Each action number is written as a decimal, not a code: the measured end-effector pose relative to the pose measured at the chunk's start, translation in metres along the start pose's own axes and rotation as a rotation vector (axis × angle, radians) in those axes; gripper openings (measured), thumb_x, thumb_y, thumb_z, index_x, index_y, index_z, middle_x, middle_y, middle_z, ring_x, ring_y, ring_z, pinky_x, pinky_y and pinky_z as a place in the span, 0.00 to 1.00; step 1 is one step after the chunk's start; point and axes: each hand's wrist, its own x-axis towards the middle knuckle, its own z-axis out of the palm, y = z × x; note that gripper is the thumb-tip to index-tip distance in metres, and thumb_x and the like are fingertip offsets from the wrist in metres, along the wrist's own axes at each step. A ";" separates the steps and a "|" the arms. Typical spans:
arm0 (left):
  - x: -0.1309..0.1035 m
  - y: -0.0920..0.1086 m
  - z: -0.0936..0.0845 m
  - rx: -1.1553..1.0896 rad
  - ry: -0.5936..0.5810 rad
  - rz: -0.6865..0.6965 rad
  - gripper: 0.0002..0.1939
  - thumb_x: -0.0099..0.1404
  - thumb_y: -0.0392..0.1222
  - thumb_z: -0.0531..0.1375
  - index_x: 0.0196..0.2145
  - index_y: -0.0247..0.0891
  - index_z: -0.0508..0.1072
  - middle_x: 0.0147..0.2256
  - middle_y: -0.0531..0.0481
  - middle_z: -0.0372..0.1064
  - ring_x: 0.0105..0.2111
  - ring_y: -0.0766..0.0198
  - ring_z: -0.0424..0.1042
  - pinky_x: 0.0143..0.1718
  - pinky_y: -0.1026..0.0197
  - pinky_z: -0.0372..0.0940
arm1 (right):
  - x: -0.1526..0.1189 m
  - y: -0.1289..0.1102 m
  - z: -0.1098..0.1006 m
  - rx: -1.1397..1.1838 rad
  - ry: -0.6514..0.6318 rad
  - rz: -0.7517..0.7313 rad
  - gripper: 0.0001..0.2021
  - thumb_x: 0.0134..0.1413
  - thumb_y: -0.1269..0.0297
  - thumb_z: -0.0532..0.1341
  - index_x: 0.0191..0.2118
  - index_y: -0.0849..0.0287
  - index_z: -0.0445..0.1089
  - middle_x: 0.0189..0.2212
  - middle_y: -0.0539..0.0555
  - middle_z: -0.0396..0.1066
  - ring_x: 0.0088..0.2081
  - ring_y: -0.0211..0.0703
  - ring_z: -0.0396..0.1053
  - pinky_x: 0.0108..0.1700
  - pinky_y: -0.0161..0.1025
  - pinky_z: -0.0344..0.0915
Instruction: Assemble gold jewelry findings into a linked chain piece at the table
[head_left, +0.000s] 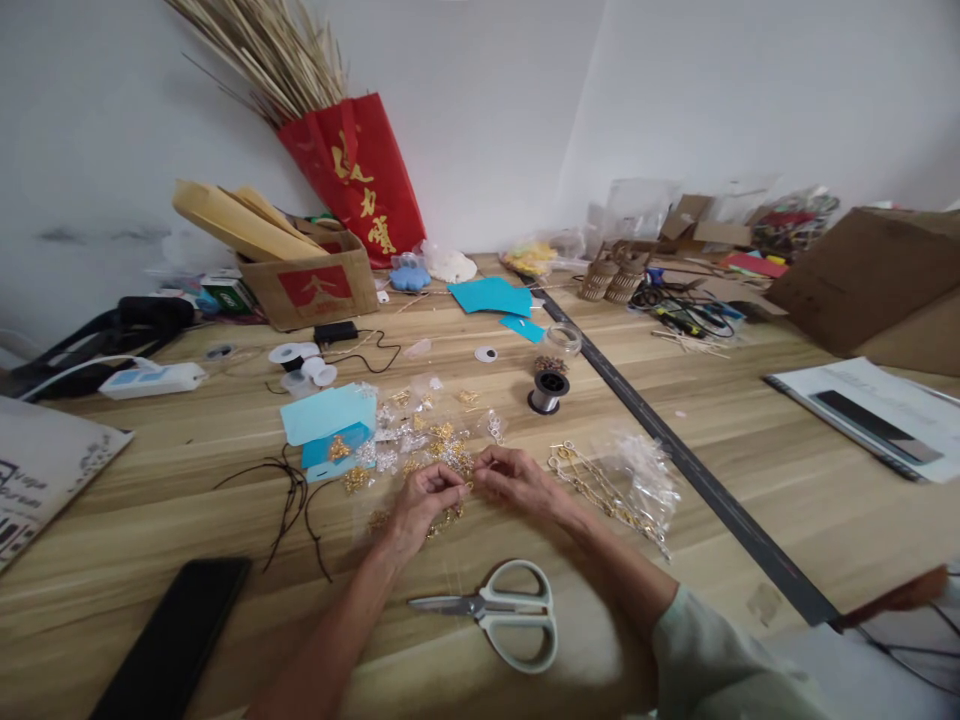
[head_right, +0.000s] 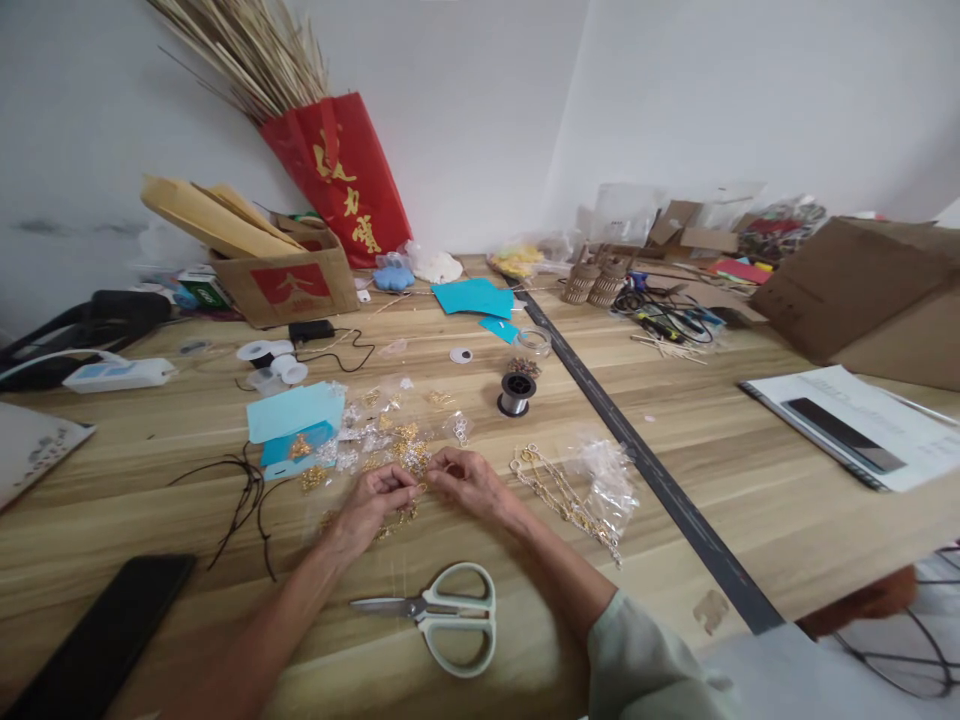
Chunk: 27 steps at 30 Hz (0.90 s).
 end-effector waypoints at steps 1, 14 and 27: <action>0.000 0.000 0.000 0.006 0.001 0.002 0.07 0.45 0.37 0.66 0.21 0.34 0.72 0.19 0.55 0.66 0.20 0.71 0.62 0.23 0.67 0.57 | 0.000 0.002 0.001 0.049 -0.007 0.023 0.13 0.52 0.56 0.59 0.36 0.62 0.67 0.21 0.48 0.64 0.21 0.32 0.60 0.22 0.29 0.57; -0.002 0.003 0.005 0.083 0.008 0.046 0.06 0.46 0.37 0.65 0.21 0.34 0.71 0.19 0.55 0.66 0.20 0.71 0.63 0.24 0.68 0.57 | 0.001 0.012 0.007 0.139 -0.064 0.068 0.10 0.49 0.61 0.62 0.32 0.63 0.66 0.21 0.47 0.64 0.21 0.31 0.62 0.22 0.28 0.61; 0.000 -0.007 0.003 0.198 0.083 0.220 0.03 0.48 0.35 0.62 0.23 0.34 0.71 0.23 0.52 0.69 0.24 0.67 0.67 0.27 0.66 0.62 | 0.003 0.010 0.004 0.314 -0.121 0.144 0.16 0.42 0.56 0.67 0.31 0.64 0.67 0.23 0.49 0.68 0.23 0.32 0.67 0.25 0.29 0.64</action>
